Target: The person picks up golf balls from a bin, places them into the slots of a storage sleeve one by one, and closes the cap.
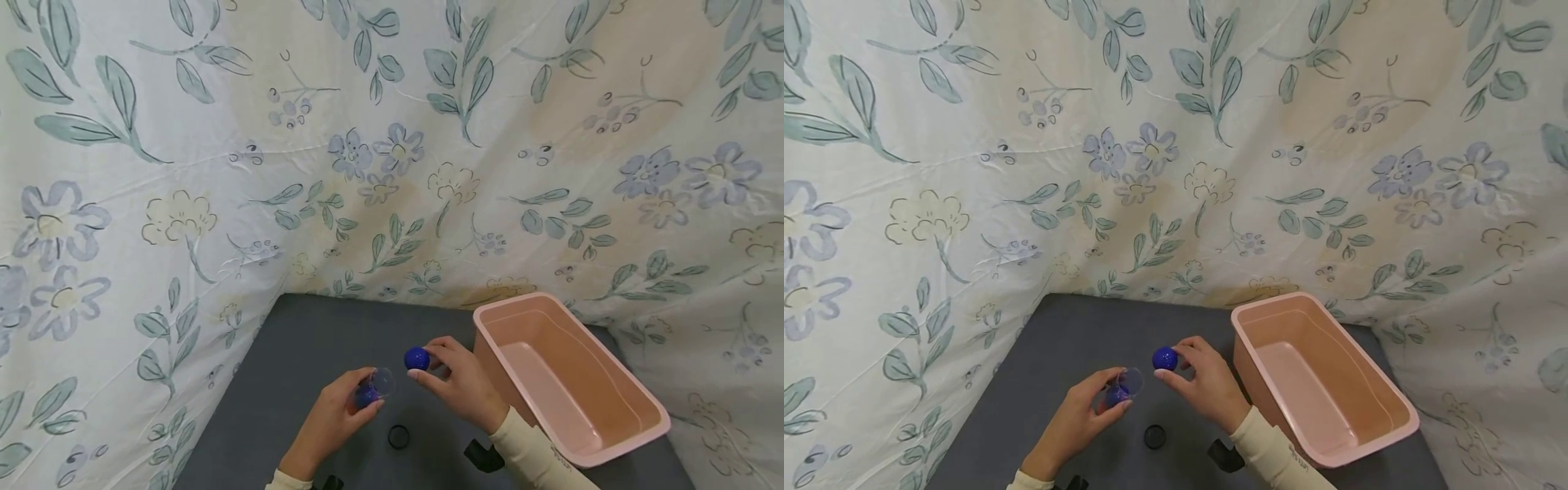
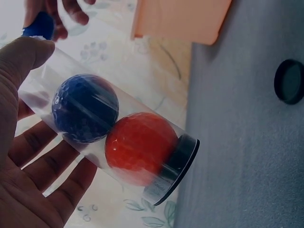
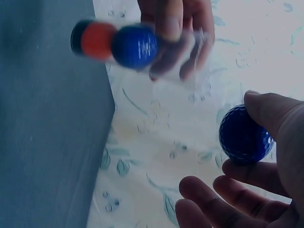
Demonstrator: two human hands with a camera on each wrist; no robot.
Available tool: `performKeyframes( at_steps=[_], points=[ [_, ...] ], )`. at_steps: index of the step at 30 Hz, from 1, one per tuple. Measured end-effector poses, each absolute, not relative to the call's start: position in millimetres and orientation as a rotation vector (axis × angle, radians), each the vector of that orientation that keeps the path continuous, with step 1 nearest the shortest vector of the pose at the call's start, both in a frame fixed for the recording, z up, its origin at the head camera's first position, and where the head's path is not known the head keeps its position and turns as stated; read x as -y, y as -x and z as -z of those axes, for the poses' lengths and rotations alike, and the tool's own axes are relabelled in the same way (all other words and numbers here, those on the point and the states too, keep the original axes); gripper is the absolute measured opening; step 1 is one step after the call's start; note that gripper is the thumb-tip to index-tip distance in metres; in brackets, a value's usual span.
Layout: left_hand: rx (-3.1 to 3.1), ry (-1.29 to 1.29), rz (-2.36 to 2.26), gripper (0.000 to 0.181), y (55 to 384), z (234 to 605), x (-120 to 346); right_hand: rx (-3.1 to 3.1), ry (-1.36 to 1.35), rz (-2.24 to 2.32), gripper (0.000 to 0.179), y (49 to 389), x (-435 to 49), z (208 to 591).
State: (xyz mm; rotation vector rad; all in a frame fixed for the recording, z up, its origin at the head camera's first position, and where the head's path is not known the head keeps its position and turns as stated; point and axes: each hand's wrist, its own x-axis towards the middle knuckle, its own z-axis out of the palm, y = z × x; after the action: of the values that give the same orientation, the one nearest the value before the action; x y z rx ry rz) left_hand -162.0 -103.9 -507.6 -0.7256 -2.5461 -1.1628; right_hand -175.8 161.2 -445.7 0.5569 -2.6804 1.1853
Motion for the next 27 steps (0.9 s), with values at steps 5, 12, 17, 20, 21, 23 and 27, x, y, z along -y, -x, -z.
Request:
performKeyframes(
  at_steps=[5,12,17,20,21,23,27],
  points=[
    [2.544,0.733,1.199,0.048,160.8,508.3,104.5,2.69,-0.658,-1.224,0.042,171.5,-145.6,450.5],
    [2.521,0.755,1.206,0.048,161.4,509.2,107.0,2.7,-0.731,-1.215,0.042,166.8,-131.1,455.0],
    [2.51,0.768,1.206,0.047,162.1,510.0,110.4,2.703,-0.761,-1.224,0.042,163.6,-123.1,455.8],
    [2.49,0.783,1.194,0.047,162.2,511.3,111.9,2.707,-0.765,-1.228,0.043,162.2,-119.4,457.2],
    [2.487,0.784,1.19,0.047,162.1,511.7,112.3,2.71,-0.764,-1.231,0.043,161.8,-118.4,457.9],
    [2.483,0.786,1.191,0.046,161.8,512.4,113.0,2.723,-0.761,-1.236,0.045,161.2,-116.8,459.1],
    [2.495,0.774,1.208,0.045,160.4,512.4,114.5,2.75,-0.765,-1.255,0.05,160.4,-114.9,461.8]
  ],
)
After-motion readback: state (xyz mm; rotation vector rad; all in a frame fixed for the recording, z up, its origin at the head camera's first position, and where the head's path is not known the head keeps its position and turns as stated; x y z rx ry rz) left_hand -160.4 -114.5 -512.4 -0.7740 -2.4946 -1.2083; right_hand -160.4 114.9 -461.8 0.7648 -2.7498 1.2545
